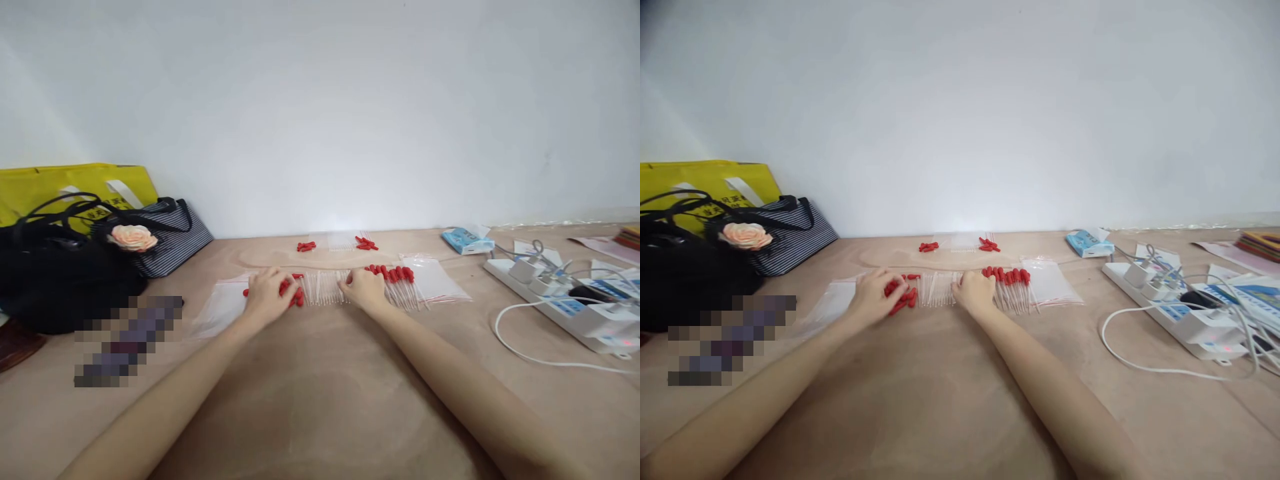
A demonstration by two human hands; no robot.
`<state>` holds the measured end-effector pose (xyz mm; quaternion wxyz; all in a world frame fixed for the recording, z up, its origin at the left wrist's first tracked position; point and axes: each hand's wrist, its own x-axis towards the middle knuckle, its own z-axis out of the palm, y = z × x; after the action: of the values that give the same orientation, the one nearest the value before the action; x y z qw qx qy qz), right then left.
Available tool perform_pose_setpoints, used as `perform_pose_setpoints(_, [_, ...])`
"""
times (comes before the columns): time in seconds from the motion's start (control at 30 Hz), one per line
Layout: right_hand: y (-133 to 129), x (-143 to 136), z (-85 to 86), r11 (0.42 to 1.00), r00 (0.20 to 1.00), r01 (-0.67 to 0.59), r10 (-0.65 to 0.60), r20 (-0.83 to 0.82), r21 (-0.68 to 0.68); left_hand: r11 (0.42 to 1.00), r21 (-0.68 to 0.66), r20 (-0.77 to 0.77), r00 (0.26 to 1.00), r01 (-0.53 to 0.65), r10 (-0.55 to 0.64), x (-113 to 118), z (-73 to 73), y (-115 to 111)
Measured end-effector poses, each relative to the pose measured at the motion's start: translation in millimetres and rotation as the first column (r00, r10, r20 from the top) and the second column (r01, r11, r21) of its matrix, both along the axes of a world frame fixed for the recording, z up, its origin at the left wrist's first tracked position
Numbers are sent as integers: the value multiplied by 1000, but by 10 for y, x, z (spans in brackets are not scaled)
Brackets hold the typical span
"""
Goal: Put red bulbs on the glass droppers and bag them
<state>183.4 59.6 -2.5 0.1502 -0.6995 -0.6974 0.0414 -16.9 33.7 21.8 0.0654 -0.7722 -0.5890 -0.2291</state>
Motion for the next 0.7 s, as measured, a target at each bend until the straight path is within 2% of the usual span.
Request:
perform_pose_setpoints(0.03, [27, -45, 6, 1000, 1000, 4, -4, 0, -20, 998, -50, -53, 998, -43, 41, -54, 83, 140])
perform_pose_setpoints(0.07, [52, -83, 12, 999, 1000, 9, -9, 0, -39, 991, -121, -125, 991, -57, 42, -97, 153, 284])
perform_pose_setpoints(0.13, [89, -136, 26, 997, 1000, 18, -18, -1, -72, 978, -202, -176, 984, -41, 5, -135, 239, 556])
perform_pose_setpoints(0.2, [108, -163, 43, 995, 1000, 25, -26, -2, -99, 955, -293, -217, 976, -36, -29, -117, 250, 774])
perform_pose_setpoints(0.3, [112, -169, 68, 991, 1000, 25, -25, 2, -131, 908, -416, -267, 962, -58, -61, -41, 192, 980])
perform_pose_setpoints(0.5, [123, -172, 103, 986, 1000, 4, -1, 16, -169, 832, -541, -322, 944, -125, -68, 32, 137, 1090])
perform_pose_setpoints(0.6, [136, -196, 114, 982, 1000, 5, -2, 17, -187, 829, -545, -324, 944, -127, -68, 15, 145, 1077])
perform_pose_setpoints(0.7, [140, -236, 128, 980, 1000, 0, 4, 16, -197, 858, -497, -318, 947, -132, -38, -29, 186, 1074])
